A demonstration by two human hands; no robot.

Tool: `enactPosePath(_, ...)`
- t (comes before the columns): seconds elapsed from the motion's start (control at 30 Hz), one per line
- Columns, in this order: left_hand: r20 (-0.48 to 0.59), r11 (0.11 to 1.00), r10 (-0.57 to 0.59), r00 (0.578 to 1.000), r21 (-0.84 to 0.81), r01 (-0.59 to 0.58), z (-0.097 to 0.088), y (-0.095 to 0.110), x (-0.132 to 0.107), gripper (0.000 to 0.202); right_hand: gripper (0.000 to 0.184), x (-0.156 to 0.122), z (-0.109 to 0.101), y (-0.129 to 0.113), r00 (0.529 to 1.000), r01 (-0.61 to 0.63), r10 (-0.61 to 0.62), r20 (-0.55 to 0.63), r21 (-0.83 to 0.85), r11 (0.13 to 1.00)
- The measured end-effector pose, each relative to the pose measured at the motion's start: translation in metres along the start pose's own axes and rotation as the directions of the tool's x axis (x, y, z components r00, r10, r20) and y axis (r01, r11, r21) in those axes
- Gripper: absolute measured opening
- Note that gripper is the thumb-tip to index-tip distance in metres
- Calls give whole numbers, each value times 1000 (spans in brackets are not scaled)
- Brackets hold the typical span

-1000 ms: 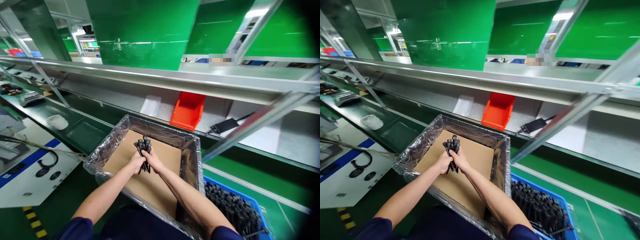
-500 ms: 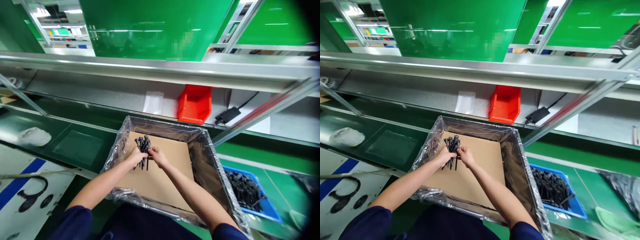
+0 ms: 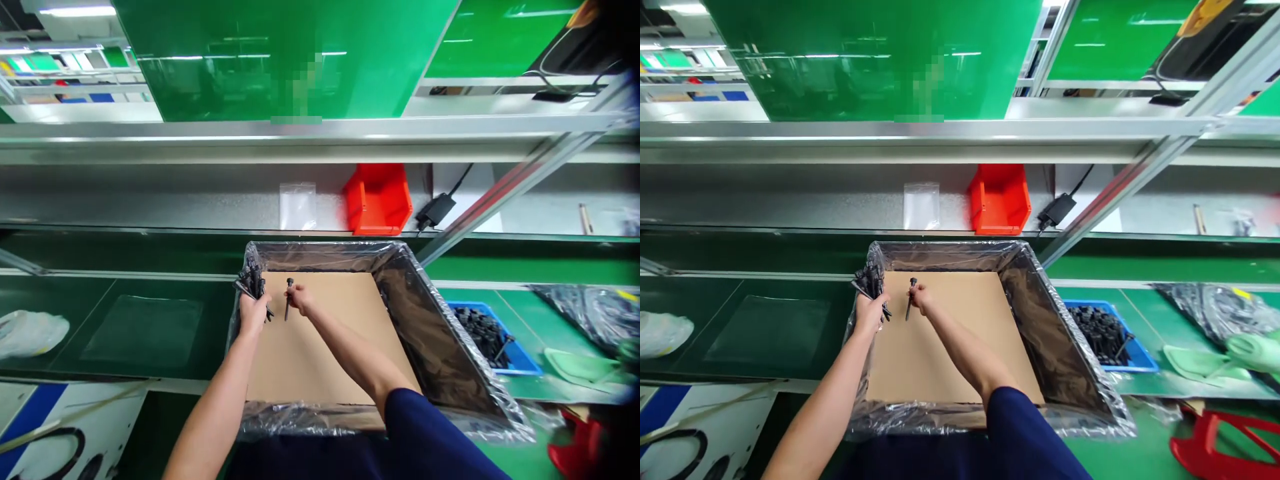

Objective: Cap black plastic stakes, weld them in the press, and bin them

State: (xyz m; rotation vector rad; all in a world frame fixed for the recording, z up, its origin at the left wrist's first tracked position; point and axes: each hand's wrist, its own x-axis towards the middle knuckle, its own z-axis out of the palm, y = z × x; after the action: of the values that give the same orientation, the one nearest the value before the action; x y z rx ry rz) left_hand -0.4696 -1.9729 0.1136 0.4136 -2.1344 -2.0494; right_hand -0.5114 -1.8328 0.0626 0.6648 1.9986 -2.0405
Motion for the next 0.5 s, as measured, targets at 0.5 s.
enactPosePath(0.5,-151,999,-15,988,-46,9,-9,6,0,33,19,120,103,26,994,103,-112,-5,-351,931)
